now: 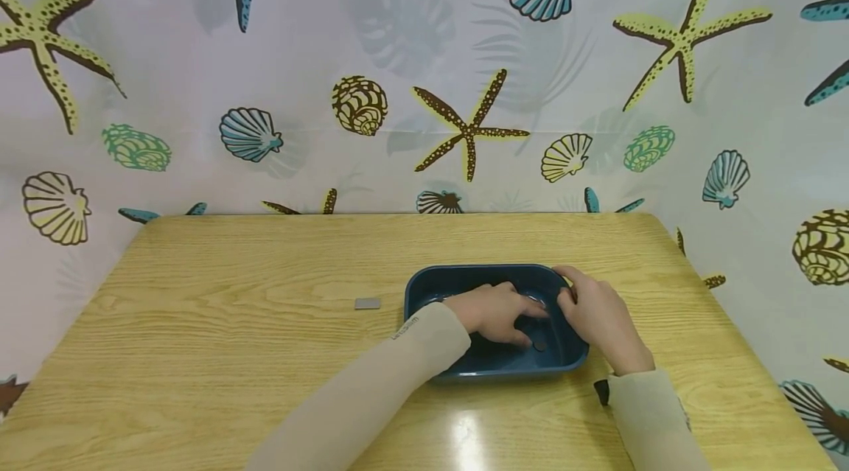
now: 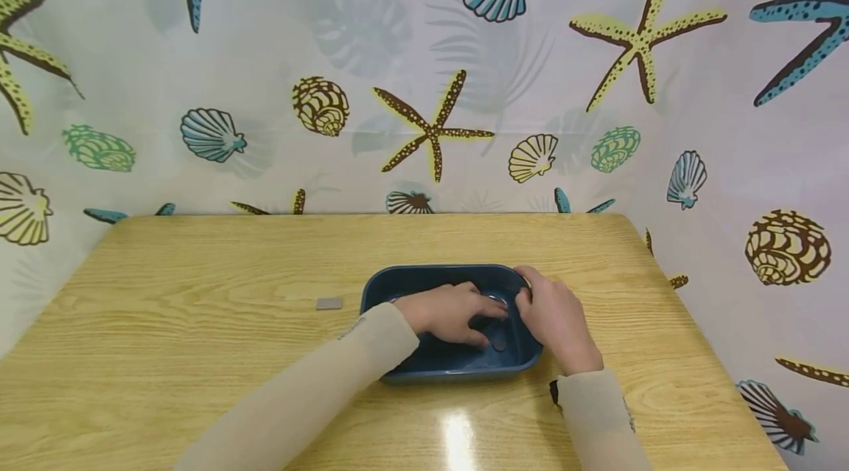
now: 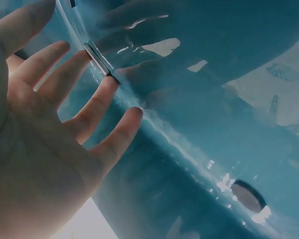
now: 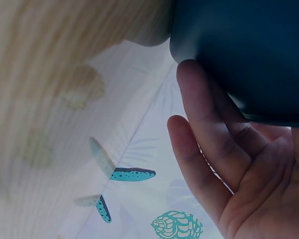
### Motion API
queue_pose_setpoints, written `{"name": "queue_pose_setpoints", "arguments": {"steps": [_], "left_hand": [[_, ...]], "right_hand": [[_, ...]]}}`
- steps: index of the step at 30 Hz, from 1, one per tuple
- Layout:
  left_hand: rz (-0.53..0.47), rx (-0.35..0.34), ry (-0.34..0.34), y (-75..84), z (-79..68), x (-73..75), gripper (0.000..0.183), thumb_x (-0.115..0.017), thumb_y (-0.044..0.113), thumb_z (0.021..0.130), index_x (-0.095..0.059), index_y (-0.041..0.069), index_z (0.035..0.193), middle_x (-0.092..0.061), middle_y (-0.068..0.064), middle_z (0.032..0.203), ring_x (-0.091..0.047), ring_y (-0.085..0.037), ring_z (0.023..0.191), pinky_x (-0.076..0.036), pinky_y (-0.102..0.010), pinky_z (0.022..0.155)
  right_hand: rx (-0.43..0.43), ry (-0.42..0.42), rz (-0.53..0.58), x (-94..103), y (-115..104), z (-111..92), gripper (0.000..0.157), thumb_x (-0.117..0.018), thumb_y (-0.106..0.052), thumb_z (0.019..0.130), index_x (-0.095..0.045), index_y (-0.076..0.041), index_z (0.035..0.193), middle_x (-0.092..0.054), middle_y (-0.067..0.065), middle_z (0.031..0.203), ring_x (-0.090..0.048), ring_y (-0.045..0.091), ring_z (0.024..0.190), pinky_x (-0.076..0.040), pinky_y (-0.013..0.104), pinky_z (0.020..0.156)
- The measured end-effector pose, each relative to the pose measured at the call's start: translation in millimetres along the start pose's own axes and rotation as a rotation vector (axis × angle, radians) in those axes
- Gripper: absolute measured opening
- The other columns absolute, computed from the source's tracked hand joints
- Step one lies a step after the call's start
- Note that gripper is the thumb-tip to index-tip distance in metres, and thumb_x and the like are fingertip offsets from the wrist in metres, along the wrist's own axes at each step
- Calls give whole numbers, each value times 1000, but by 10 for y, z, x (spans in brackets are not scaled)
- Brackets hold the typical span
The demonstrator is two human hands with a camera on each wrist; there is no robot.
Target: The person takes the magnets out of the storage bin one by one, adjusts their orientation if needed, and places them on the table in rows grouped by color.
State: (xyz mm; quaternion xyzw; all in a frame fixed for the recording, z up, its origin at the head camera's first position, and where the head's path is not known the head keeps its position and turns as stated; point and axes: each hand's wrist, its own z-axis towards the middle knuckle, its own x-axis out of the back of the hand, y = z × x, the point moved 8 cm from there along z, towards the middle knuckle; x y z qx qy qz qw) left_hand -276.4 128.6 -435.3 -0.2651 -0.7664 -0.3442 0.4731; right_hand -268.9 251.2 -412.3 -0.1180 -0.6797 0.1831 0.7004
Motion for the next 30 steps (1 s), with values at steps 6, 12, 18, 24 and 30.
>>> {"name": "queue_pose_setpoints", "arguments": {"steps": [6, 12, 18, 24, 30], "left_hand": [[-6, 53, -24, -37, -37, -16, 65, -67, 46, 99, -41, 35, 158, -48, 12, 160, -44, -24, 146, -43, -44, 118], [-27, 104, -54, -92, -91, -30, 72, -68, 49, 97, -36, 34, 161, -47, 9, 161, -45, -24, 146, -45, -44, 117], [-40, 130, -88, -127, -165, -34, 76, -69, 49, 97, -34, 31, 162, -45, 7, 163, -44, -24, 147, -45, -43, 117], [-70, 136, -127, -132, -250, -8, 78, -68, 47, 98, -32, 28, 163, -43, 1, 164, -45, -24, 149, -41, -40, 121], [-105, 127, -110, -159, -289, 64, 77, -69, 43, 98, -32, 22, 163, -46, 1, 163, -48, -16, 148, -40, -35, 122]], "right_hand": [[7, 6, 1, 3, -16, 2, 43, -51, -12, 103, -55, -8, 145, -47, 0, 58, -41, 14, 47, -33, 29, 48], [1, -4, -10, 1, -21, -3, 43, -52, -12, 103, -55, -7, 146, -47, 0, 58, -42, 15, 47, -34, 29, 49], [-8, -9, -17, 0, -8, 1, 44, -52, -12, 103, -55, -7, 146, -47, 0, 58, -42, 15, 48, -34, 28, 49], [-15, -10, -18, 3, -1, -5, 44, -52, -12, 103, -54, -8, 147, -47, 0, 59, -43, 15, 48, -34, 28, 50], [-11, -10, -14, 1, -28, -8, 44, -52, -12, 103, -54, -7, 147, -48, 1, 60, -44, 15, 49, -35, 29, 50]]}}
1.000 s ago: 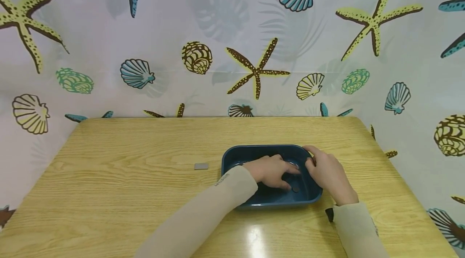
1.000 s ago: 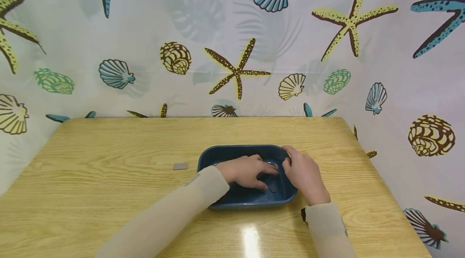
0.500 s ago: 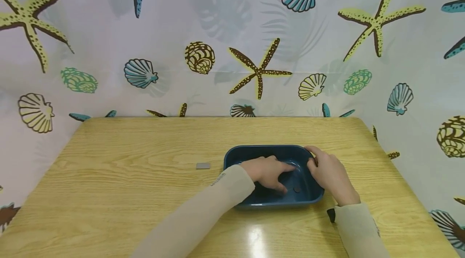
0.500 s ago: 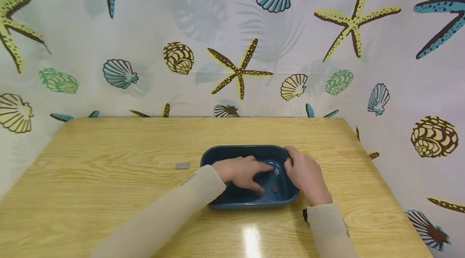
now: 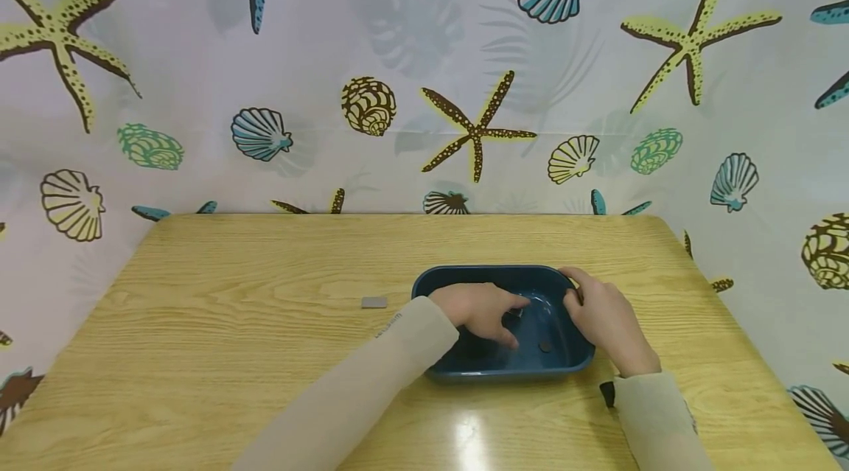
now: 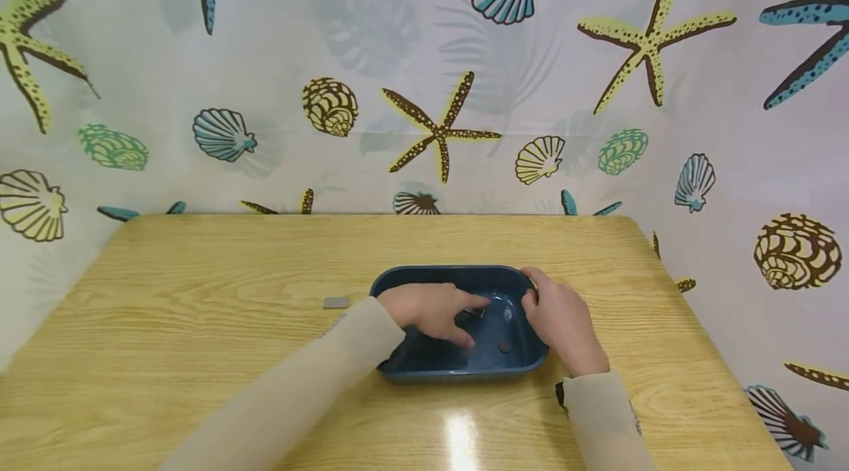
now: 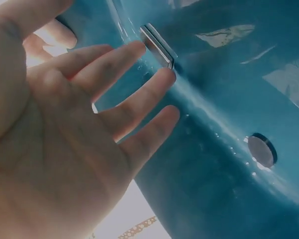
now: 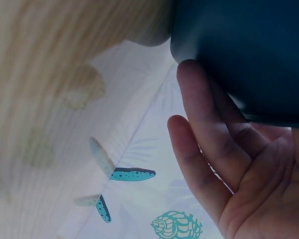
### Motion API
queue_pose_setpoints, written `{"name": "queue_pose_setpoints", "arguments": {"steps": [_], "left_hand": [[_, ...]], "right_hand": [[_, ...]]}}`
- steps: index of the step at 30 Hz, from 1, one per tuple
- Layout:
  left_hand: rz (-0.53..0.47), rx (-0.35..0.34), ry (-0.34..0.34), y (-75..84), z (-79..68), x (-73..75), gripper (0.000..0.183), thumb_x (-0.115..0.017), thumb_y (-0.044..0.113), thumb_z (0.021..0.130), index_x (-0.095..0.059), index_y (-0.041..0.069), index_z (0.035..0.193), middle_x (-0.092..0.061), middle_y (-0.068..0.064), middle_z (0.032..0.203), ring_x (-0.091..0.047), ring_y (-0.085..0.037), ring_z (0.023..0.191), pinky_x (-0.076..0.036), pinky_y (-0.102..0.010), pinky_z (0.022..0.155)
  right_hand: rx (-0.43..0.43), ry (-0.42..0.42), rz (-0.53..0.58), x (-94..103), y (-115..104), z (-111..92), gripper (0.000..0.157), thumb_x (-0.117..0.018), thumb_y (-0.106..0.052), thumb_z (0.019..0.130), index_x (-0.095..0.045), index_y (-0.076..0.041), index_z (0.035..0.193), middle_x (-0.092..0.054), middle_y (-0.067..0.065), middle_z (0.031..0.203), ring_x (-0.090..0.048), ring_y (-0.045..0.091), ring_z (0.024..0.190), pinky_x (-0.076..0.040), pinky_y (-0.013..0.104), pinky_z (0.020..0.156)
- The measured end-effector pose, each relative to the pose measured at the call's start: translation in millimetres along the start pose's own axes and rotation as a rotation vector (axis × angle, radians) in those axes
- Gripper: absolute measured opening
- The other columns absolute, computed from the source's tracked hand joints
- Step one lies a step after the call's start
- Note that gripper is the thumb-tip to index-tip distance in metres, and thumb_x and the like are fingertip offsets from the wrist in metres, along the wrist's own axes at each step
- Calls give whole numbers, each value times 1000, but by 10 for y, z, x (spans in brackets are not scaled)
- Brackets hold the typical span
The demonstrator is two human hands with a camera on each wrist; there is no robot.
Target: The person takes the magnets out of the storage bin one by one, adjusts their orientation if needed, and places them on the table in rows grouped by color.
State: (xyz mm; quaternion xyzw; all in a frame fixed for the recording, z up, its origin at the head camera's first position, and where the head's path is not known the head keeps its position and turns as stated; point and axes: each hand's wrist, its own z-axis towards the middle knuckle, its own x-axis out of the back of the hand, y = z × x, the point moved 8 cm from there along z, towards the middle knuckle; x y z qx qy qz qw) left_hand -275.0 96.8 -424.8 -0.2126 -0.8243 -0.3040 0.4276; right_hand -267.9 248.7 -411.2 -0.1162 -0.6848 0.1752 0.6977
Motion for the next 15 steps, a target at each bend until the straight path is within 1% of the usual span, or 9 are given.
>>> {"name": "queue_pose_setpoints", "arguments": {"steps": [4, 7, 12, 15], "left_hand": [[-20, -7, 46, -19, 30, 43, 74, -69, 39, 99, -37, 16, 161, -47, -1, 162, -46, -16, 149, -39, -34, 122], [-23, -8, 88, -36, 57, 61, 70, -72, 36, 97, -44, 13, 157, -53, -2, 157, -52, -16, 144, -42, -33, 120], [19, -19, 143, -43, 96, 77, 62, -74, 31, 96, -54, 7, 149, -64, -5, 144, -64, -14, 126, -50, -30, 111], [48, -26, 167, -44, 112, 81, 58, -74, 29, 96, -58, 6, 146, -68, -7, 135, -65, -14, 113, -53, -29, 104]], "right_hand": [[-1, 0, -4, -1, 4, 2, 44, -52, -12, 103, -54, -7, 147, -48, 1, 59, -43, 15, 48, -35, 29, 49], [-2, -1, -3, -4, 9, 6, 45, -52, -12, 103, -54, -7, 147, -48, 1, 58, -43, 15, 47, -34, 28, 49], [-2, 0, 4, -9, 14, 2, 44, -51, -12, 103, -54, -8, 147, -47, 0, 57, -42, 15, 47, -34, 28, 49], [5, 8, 1, -4, 12, -1, 44, -51, -12, 103, -54, -7, 147, -46, 0, 56, -42, 14, 46, -33, 28, 48]]}}
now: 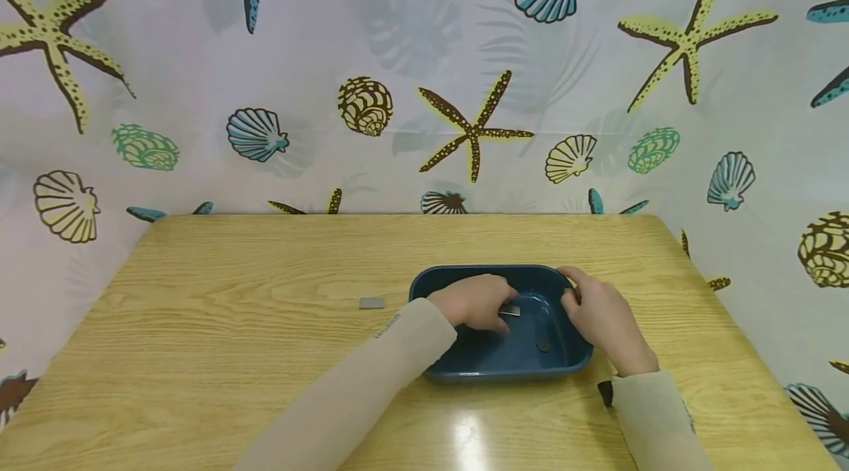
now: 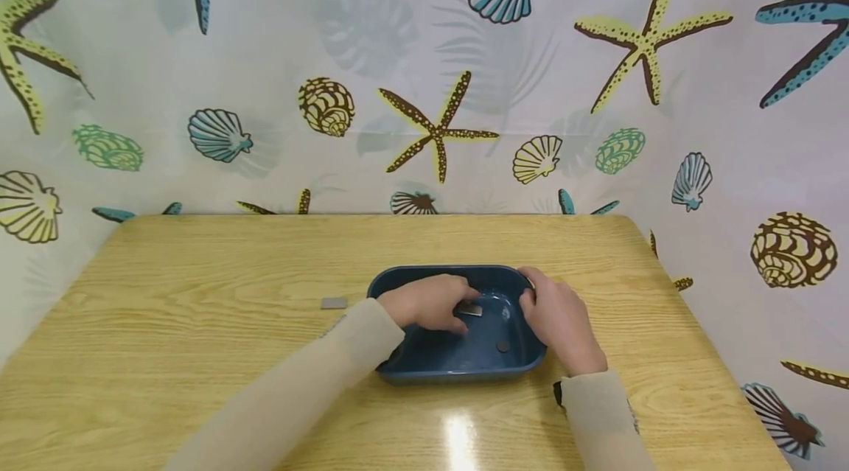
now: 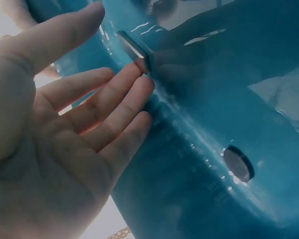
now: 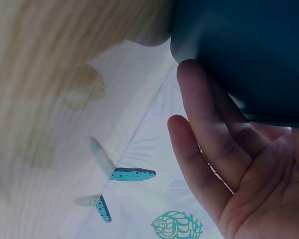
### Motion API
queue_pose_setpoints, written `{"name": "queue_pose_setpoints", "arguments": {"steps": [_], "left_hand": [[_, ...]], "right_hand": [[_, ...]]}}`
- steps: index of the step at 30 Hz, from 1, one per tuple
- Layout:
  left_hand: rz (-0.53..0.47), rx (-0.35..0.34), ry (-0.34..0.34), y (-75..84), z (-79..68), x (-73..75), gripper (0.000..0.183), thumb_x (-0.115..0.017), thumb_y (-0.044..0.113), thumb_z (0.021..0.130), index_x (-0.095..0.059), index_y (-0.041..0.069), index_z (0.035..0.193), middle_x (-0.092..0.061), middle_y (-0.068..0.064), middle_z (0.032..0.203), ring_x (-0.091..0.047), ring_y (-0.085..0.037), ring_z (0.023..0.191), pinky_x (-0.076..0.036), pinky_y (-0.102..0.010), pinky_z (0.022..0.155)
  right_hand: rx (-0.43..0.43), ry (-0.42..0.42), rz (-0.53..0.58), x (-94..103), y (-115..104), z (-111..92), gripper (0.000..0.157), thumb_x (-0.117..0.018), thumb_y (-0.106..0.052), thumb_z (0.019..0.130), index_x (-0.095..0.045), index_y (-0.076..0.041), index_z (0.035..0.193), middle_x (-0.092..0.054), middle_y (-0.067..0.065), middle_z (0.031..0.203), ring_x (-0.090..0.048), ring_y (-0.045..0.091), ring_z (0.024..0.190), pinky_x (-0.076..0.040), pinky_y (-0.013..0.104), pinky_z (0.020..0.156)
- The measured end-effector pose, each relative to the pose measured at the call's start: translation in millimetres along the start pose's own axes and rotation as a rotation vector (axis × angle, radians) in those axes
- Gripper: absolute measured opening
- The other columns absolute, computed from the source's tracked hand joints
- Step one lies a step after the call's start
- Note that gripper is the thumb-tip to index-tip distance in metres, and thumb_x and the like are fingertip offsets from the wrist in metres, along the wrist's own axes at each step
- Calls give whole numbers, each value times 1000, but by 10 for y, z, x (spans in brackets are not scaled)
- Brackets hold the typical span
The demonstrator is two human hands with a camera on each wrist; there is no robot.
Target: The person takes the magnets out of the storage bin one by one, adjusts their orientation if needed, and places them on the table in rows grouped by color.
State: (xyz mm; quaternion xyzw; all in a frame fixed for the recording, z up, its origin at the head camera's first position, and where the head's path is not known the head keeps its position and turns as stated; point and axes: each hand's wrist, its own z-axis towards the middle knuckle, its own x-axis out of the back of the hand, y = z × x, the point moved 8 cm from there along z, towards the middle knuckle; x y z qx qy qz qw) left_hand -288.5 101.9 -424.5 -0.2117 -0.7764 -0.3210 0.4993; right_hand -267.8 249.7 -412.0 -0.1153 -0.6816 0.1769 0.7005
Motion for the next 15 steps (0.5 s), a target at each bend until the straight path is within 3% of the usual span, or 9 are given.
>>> {"name": "queue_pose_setpoints", "arguments": {"steps": [8, 15], "left_hand": [[50, -36, 127, 15, 24, 10, 27, -77, 20, 94, -76, 5, 116, -71, -6, 108, -53, -12, 87, -52, -24, 83], [-7, -21, 187, 21, 59, 19, 25, -77, 10, 92, -78, 5, 117, -76, -8, 115, -65, -13, 94, -57, -24, 86]], "right_hand": [[-3, -3, 7, -21, 12, 3, 44, -52, -12, 103, -54, -8, 147, -46, 0, 56, -40, 15, 46, -33, 28, 48], [1, 1, 11, -21, 29, 12, 44, -51, -12, 103, -54, -9, 147, -45, -1, 56, -39, 15, 46, -32, 28, 48]]}}
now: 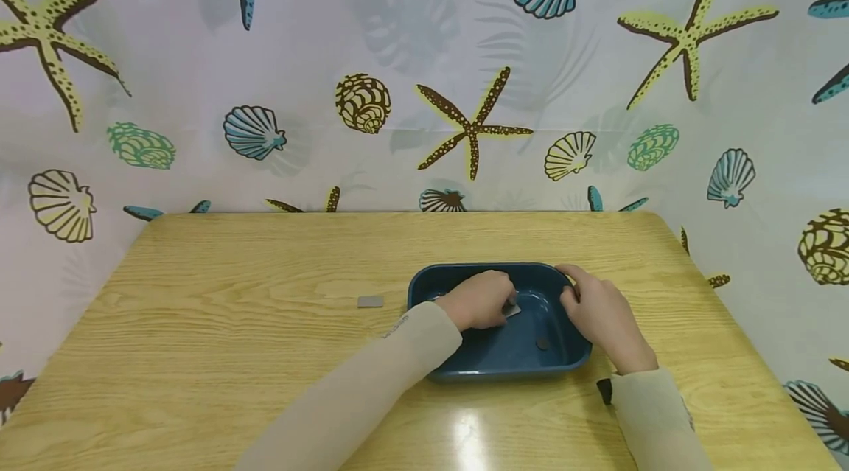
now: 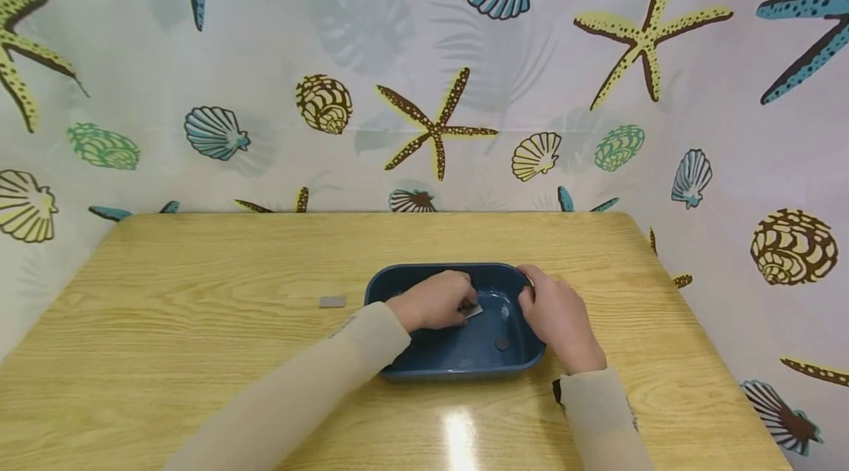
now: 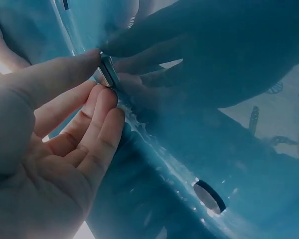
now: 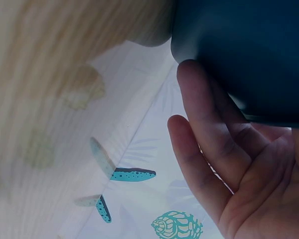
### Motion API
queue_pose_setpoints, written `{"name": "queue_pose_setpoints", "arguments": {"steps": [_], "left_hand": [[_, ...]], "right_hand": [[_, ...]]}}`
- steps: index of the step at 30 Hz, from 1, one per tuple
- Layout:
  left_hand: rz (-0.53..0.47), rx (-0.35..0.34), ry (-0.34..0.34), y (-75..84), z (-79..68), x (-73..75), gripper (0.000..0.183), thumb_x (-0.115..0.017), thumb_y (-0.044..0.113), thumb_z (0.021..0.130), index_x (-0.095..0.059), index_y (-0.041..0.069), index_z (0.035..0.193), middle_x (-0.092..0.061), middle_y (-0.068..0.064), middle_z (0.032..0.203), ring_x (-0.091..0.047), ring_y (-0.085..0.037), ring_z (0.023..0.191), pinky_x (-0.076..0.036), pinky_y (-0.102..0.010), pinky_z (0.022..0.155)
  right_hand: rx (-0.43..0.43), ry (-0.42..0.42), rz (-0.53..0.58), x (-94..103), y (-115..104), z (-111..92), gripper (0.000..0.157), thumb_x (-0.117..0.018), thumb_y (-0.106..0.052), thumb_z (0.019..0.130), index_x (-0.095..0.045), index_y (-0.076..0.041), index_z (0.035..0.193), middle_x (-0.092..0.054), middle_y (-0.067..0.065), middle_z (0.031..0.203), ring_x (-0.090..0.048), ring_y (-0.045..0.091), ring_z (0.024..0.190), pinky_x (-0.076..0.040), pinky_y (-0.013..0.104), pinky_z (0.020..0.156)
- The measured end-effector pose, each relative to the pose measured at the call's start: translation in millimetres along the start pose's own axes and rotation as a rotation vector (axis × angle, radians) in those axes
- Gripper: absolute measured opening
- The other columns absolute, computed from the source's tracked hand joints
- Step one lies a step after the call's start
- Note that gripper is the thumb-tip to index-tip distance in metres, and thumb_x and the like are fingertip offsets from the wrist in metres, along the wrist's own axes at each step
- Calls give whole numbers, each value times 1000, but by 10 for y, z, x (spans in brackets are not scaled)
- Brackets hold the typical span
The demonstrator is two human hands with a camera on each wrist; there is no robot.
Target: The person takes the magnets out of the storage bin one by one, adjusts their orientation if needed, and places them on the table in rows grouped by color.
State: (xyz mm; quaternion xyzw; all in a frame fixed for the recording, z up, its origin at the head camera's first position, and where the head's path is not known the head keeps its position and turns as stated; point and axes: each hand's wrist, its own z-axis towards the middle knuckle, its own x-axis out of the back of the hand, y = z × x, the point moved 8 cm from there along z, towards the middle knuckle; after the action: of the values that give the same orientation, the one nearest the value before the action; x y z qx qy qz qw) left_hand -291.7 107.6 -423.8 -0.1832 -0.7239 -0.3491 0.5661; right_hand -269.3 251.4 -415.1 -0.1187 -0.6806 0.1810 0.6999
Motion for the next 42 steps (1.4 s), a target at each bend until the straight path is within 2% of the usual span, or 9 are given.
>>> {"name": "queue_pose_setpoints", "arguments": {"steps": [12, 22, 32, 39, 42], "left_hand": [[-61, 25, -6, -33, 5, -24, 19, -75, 10, 93, -80, 6, 112, -78, -6, 110, -67, -13, 92, -57, -24, 87], [-99, 145, -10, -106, -13, -28, 16, -79, 15, 92, -81, 8, 106, -79, -4, 108, -68, -11, 82, -60, -26, 82], [-140, 185, -33, -121, -27, -49, 15, -80, 16, 90, -81, 8, 103, -79, -3, 105, -63, -9, 79, -59, -27, 82], [-167, 205, -55, -125, -43, -56, 12, -79, 16, 92, -81, 7, 99, -78, -4, 95, -56, -9, 69, -50, -21, 68], [-174, 203, -54, -119, -52, -50, 12, -80, 16, 91, -81, 7, 99, -78, -4, 94, -56, -9, 69, -49, -21, 66]], "right_hand": [[6, 5, 1, 26, -27, -10, 44, -51, -12, 103, -55, -8, 146, -45, 0, 56, -40, 15, 46, -32, 29, 48], [3, 10, -9, 19, -20, -3, 44, -51, -11, 102, -55, -8, 146, -45, 0, 57, -40, 15, 46, -32, 28, 49], [-12, 7, -15, 18, -15, -1, 44, -51, -12, 102, -55, -9, 146, -45, 0, 57, -41, 15, 47, -33, 27, 49], [-15, 2, -12, 19, -18, -4, 44, -51, -12, 103, -54, -8, 147, -46, 0, 60, -42, 15, 49, -34, 29, 51], [-12, 0, -9, 19, -25, -10, 44, -51, -12, 103, -54, -8, 147, -46, 0, 60, -42, 15, 49, -34, 29, 51]]}}
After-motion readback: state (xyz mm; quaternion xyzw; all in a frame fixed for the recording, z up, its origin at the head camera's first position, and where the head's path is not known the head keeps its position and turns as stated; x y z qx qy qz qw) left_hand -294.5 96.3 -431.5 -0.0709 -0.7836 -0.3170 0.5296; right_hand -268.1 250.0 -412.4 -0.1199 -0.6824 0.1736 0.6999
